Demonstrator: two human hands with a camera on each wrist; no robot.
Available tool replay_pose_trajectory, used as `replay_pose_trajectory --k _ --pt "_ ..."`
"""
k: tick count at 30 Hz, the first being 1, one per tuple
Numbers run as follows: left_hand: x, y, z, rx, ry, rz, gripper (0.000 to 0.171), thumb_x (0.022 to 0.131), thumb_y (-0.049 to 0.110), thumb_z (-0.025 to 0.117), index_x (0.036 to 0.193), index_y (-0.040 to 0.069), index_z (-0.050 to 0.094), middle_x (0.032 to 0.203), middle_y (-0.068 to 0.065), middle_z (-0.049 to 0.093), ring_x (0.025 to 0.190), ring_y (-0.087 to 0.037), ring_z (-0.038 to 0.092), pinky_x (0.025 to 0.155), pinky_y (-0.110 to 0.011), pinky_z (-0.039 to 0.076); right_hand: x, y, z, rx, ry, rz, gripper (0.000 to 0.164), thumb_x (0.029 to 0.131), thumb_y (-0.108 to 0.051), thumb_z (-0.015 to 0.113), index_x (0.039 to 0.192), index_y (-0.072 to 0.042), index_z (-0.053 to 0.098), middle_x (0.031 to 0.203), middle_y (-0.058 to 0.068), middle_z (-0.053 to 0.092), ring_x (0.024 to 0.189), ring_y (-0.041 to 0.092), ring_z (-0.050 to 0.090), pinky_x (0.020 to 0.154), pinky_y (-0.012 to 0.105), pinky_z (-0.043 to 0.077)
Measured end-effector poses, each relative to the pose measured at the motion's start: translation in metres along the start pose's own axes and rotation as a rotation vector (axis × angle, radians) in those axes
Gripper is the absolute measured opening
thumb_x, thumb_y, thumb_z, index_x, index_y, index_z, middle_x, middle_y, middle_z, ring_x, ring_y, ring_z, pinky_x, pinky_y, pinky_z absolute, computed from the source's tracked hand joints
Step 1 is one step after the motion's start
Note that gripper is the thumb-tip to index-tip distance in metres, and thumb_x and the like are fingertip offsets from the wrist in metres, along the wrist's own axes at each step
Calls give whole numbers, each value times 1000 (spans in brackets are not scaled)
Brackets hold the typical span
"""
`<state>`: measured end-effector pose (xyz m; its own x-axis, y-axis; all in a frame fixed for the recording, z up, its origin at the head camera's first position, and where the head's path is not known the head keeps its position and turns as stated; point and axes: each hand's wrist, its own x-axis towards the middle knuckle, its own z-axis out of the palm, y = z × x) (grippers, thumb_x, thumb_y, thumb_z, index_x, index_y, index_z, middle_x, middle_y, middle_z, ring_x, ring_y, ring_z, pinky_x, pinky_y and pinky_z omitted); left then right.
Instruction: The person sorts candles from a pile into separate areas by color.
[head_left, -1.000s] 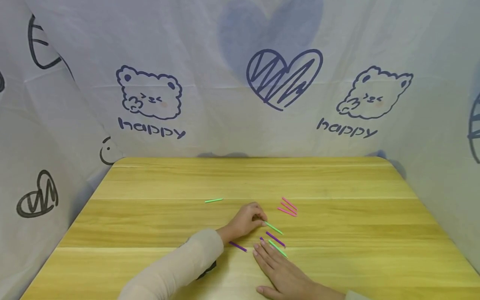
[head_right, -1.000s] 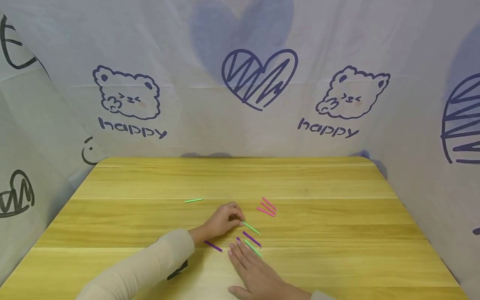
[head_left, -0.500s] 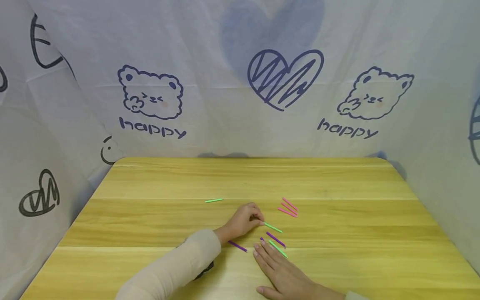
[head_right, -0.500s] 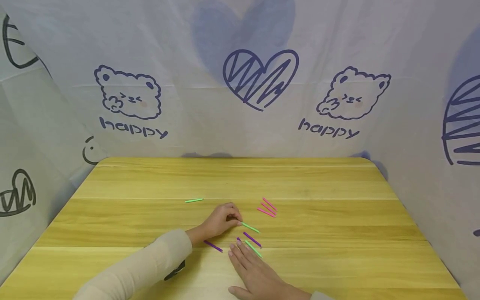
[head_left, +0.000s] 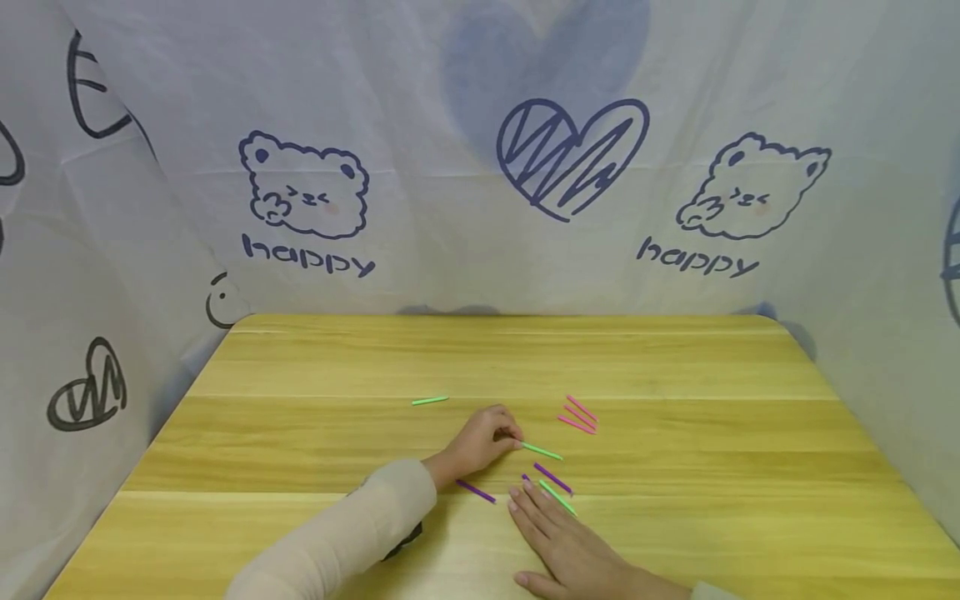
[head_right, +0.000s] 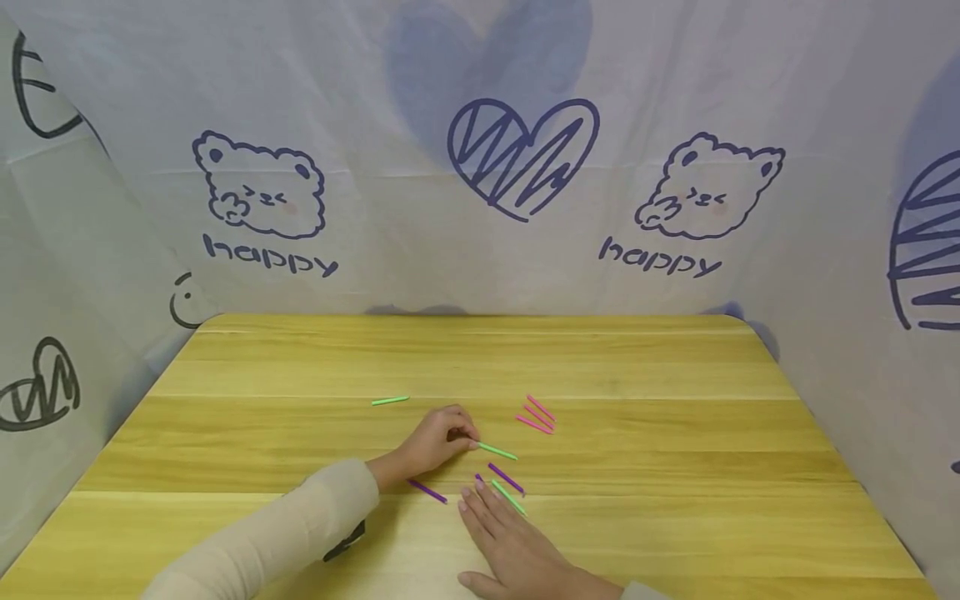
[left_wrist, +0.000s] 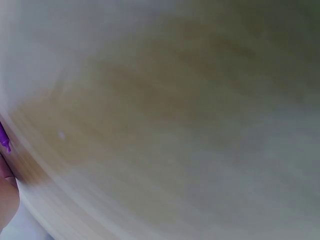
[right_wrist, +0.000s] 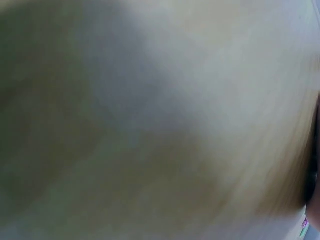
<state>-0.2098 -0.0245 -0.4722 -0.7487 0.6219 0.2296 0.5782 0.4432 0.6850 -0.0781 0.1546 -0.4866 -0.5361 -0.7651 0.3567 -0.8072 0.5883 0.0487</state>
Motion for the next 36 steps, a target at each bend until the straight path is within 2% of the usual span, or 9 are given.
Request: replay_pose_trajectory --k 10,13,20,36 --pt "-4 -1 -5 -5 12 -2 6 83 7 67 83 1 69 86 -8 62 81 -18 59 75 -19 51 0 0 1 13 -26 2 67 97 -45 38 136 10 37 144 26 35 144 30 9 116 23 -10" --pt "-7 -2 -7 -8 20 -13 6 83 7 67 83 1 69 86 -8 63 81 -17 59 76 -19 51 0 0 1 16 -27 1 67 97 -45 39 136 9 37 144 26 35 144 30 10 116 23 -10" --pt "-12 -5 -11 -7 52 -28 5 82 6 68 83 1 69 85 -8 63 79 -17 59 73 -20 51 0 0 0 1 -3 4 68 96 -47 40 135 8 40 143 23 38 139 33 26 117 23 -6" --pt "-25 -10 -23 -1 69 -69 5 82 6 68 83 2 69 86 -8 63 79 -17 59 73 -19 50 -1 -1 1 7 -15 14 68 96 -46 41 137 9 36 145 24 35 143 31 15 116 22 -8"
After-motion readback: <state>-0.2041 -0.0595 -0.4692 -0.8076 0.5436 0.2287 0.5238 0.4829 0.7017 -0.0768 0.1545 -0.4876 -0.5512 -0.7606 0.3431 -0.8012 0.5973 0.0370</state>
